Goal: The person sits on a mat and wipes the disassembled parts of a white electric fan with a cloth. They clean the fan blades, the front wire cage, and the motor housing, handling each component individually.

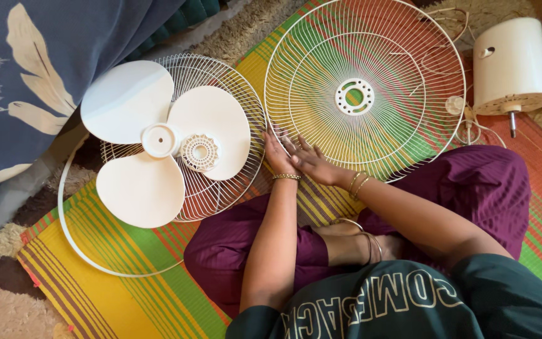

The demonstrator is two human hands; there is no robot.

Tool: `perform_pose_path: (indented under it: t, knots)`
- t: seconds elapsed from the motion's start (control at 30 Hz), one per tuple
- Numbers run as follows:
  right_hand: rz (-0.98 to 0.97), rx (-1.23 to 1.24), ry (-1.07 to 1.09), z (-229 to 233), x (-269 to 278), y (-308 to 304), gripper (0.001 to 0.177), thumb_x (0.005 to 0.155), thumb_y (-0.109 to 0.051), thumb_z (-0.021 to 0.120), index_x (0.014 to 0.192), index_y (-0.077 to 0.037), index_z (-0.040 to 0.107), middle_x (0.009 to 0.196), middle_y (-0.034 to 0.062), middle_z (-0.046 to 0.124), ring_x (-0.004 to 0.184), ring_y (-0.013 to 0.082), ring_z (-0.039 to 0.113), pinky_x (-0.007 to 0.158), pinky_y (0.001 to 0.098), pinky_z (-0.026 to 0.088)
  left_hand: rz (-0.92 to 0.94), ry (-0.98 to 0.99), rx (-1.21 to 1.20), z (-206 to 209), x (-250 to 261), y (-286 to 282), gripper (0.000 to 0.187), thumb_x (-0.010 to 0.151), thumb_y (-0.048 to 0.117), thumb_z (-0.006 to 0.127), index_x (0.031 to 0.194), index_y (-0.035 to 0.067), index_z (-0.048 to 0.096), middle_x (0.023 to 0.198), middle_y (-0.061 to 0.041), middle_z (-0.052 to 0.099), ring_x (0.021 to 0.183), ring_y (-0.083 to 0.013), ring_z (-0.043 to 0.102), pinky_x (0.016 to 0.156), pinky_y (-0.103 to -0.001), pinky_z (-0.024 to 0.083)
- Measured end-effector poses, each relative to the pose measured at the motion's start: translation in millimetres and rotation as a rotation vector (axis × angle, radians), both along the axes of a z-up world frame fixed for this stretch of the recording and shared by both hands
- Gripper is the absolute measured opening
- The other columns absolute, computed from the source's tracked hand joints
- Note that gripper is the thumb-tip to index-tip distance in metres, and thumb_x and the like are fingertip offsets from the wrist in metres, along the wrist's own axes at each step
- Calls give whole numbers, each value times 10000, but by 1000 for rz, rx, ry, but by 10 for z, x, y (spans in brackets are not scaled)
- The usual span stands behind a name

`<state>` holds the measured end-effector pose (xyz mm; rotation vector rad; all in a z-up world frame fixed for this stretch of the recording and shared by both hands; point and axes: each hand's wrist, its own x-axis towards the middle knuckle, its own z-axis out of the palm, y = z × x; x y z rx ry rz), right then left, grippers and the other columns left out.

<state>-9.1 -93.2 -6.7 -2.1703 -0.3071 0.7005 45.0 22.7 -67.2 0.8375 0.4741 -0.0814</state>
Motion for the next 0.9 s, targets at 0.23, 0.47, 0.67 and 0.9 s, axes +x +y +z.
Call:
perform_pose_path:
  t: [0.23,0.47,0.67,0.9]
  knots:
    - [-36,264,-180,105,-214,-11,739,1079,-528,283,1618,-54,110,1710,168,92,1589,333,96,1274,447,98,26,-2,-141,-266,72,73,573,1029,525,431,1363,69,528,1322,-52,592,1205,-243,550,904,-408,480]
    - [-133,4,-182,392,-182,-195,566,987,-270,583,1520,-107,483,1288,198,636,1221,326,584,1101,435,459,-4,-5,83,-230,59,4,491,1117,440,398,1335,21,530,1234,-181,583,1119,-298,573,911,-412,510]
    - [-535,-123,-28,435,122,-536,520,935,-182,647,1445,-154,547,1073,155,756,835,267,763,781,387,634,-50,229,403,-246,100,12,456,1008,371,417,1342,80,526,1381,-107,530,1282,-186,462,1060,-385,311]
    - [-452,-391,-405,-50,691,-822,523,1014,-211,531,1485,0,443,1531,272,419,1352,390,462,1127,482,420,-168,203,797,-15,16,-28,576,1049,460,272,1339,2,466,1157,-227,584,1024,-353,601,936,-520,478]
